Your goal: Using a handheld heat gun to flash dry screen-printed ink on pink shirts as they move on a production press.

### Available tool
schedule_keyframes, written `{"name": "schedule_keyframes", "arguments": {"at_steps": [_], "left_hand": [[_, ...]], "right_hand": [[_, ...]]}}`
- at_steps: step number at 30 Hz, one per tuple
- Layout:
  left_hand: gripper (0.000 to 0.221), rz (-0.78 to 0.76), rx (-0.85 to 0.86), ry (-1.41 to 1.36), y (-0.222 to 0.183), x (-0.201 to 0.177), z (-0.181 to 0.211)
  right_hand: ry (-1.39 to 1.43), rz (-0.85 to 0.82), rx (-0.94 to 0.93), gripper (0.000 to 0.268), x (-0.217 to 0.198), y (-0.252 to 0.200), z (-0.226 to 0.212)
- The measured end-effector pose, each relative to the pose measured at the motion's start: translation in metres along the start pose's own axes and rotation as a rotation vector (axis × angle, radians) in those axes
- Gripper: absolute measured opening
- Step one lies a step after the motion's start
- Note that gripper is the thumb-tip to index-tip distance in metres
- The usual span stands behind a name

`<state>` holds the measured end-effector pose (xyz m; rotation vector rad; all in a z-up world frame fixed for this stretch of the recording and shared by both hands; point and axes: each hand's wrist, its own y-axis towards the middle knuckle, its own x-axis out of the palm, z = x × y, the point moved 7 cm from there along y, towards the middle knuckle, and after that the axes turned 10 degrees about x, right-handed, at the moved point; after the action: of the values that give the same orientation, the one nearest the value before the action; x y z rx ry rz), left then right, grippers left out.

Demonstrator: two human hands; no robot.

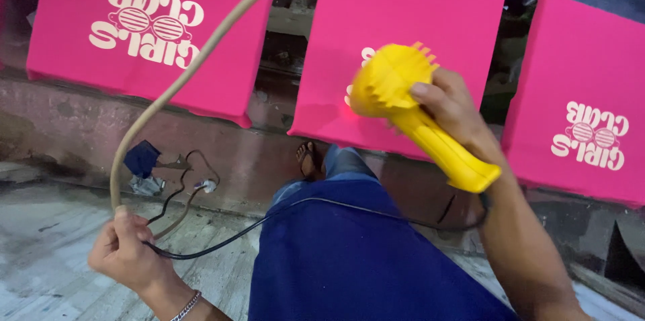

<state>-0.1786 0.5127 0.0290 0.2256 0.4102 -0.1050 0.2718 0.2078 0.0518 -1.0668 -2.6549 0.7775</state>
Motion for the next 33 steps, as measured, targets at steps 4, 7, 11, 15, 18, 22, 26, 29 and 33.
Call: {"name": "schedule_keyframes", "arguments": {"at_steps": [4,7,11,15,18,22,26,29,33], "left_hand": [[0.044,-0.030,-0.014,0.041,0.001,-0.003,-0.003],[0.048,-0.017,0.020,0.036,0.000,-0.006,-0.004],[0.043,-0.016,-0.032,0.021,-0.004,-0.005,-0.004],[0.044,-0.031,-0.063,0.005,-0.005,0.000,0.000],[0.045,-0.045,-0.030,0.017,-0.002,-0.003,-0.006],[0.049,-0.008,-0.042,-0.054,-0.002,-0.001,-0.006],[0.052,-0.064,-0.047,-0.091,0.000,0.010,-0.007],[0.051,-0.090,-0.019,-0.068,0.004,0.009,-0.012],[0.046,-0.066,-0.030,-0.045,0.009,0.014,-0.006]], "right_hand": [[-0.047,-0.067,-0.111,0.043,0.023,-0.004,-0.029],[-0.244,0.130,-0.053,0.037,-0.008,-0.008,-0.013],[-0.147,0.016,-0.030,0.042,0.006,-0.012,-0.012],[0.041,-0.023,-0.103,0.049,0.029,-0.001,-0.034],[0.032,0.155,-0.065,0.038,0.004,-0.008,-0.028],[-0.199,0.159,-0.053,0.038,-0.014,-0.011,-0.007],[0.230,0.082,-0.061,0.042,0.005,0.003,-0.009],[0.061,0.226,-0.046,0.043,-0.009,-0.007,-0.020],[0.074,0.165,-0.033,0.039,-0.026,-0.026,-0.011]]}}
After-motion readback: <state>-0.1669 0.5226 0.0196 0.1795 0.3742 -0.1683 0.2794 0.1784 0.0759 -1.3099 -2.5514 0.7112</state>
